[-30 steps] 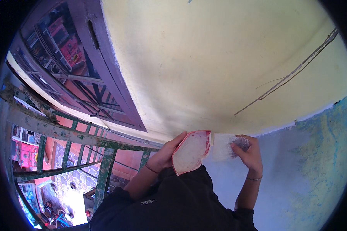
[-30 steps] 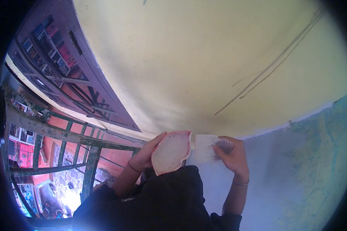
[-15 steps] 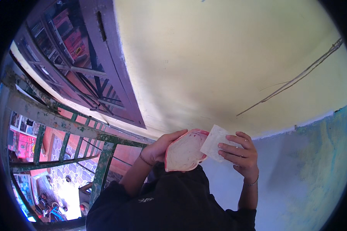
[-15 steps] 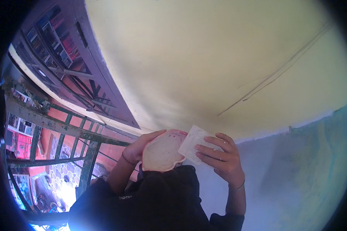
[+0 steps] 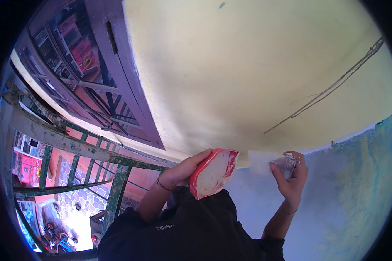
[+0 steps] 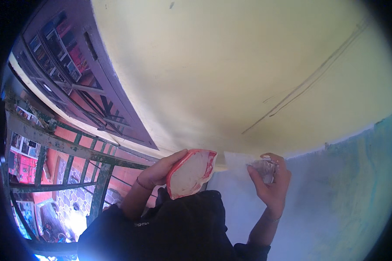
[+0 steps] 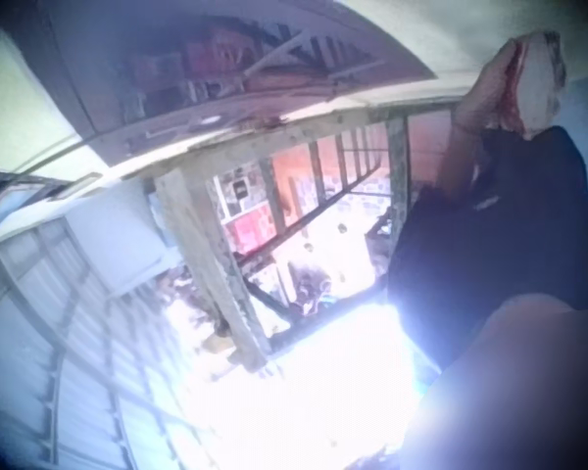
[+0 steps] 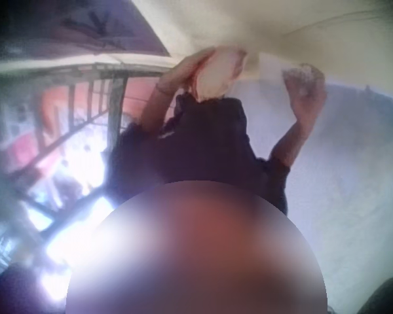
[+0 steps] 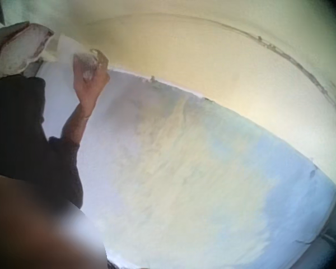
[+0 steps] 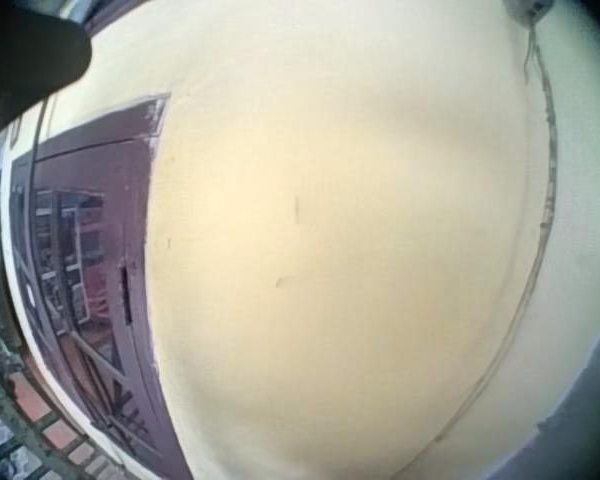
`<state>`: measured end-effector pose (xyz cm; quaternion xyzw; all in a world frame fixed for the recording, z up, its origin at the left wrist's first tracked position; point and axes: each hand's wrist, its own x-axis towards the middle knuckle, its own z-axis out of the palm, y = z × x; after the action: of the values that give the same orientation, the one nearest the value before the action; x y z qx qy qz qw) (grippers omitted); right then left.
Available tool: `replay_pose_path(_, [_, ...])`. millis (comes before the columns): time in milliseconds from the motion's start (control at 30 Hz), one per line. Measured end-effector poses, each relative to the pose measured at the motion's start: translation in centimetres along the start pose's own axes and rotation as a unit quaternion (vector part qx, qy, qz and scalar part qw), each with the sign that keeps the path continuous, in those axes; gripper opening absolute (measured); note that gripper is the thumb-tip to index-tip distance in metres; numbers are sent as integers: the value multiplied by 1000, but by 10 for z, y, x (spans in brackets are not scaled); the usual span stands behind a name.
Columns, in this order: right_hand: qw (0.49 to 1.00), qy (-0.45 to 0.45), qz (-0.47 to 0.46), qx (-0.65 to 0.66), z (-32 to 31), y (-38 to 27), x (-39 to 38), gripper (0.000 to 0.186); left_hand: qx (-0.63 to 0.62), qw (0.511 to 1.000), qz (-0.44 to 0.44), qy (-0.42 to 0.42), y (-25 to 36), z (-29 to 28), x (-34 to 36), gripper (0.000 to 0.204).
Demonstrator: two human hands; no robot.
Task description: The person applies a white compound to a vertical wall using a small putty knife. They repeatedly scoop compound from a container and spread it along a vertical seam between a yellow and a blue-painted section of the wall.
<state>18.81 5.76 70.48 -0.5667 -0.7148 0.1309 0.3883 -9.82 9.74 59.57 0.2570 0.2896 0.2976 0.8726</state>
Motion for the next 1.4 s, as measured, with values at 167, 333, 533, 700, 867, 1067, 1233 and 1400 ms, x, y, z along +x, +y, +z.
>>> replay_pose_path(167, [979,-127,-116,-113,-14,-19,19,37,21,999,-17,-29,-2,10,4,59])
replay_pose_path(333, [948,-174,-178,-196,-9,-34,29,31,49,998,-16,-36,-3,16,6,62])
replay_pose_path(533, [906,-235,-252,-244,-6,-41,38,28,61,996,-40,-45,-3,20,5,61])
replay_pose_path(700, [893,-229,-280,-267,-3,-46,36,30,65,995,-35,-68,-4,22,6,63])
replay_pose_path(867, [887,-264,-259,-275,1,-49,34,39,85,992,-28,-86,-7,25,9,63])
replay_pose_path(1067, [908,-290,-209,-218,3,-44,30,40,86,994,-16,-68,-9,26,10,62])
replay_pose_path(1233, [928,-266,-180,-189,4,-41,33,33,85,994,-29,-60,-4,21,8,65])
replay_pose_path(1400, [950,-227,-156,-144,1,-40,40,29,81,994,-24,-63,-5,18,11,66])
